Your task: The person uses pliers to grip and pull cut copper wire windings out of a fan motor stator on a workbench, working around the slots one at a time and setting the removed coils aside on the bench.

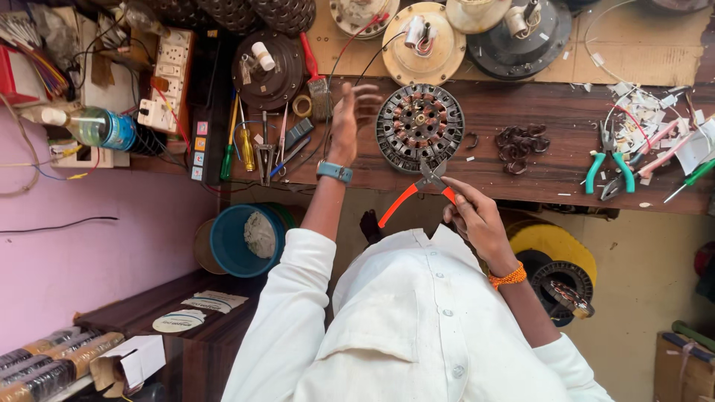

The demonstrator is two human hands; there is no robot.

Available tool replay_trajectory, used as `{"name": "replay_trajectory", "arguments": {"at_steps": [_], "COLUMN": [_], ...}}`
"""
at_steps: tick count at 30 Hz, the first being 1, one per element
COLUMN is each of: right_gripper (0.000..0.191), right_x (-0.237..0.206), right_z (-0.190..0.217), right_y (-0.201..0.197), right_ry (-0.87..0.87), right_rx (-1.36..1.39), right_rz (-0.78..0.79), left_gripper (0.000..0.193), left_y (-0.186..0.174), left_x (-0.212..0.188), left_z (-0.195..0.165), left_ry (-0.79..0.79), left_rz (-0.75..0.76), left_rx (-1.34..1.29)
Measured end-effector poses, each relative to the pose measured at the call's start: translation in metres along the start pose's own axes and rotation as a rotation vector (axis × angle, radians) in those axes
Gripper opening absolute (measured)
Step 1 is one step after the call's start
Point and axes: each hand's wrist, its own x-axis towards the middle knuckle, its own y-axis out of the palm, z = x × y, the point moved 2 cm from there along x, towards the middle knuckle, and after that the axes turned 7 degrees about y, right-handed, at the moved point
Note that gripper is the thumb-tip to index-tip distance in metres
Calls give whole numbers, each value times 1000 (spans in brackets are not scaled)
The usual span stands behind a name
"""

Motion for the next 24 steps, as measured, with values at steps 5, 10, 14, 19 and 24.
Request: {"name": "replay_trajectory", "arguments": {"at_steps": [5,10,14,19,24], "right_gripper": [43,43,44,44,43], "right_x": [11,12,12,19,28], "right_z": [-7,-8,-5,-6,-8], "right_y": [-2,-6,-5,-4,-7], "right_ry": [29,63,52,82,59], "right_rx": [128,166,192,204,166], "right_rz": [-17,5,13,25,9], "left_gripper": [45,31,33,34,36], "left_y": [22,49,57,56,49], "left_x": [27,40,36,37,42], "left_z": [8,8,3,-5,16], "left_ry": [134,114,-48,84,161], "left_rz": [154,340,397,452,449], "left_rx": [42,103,51,110,160]}}
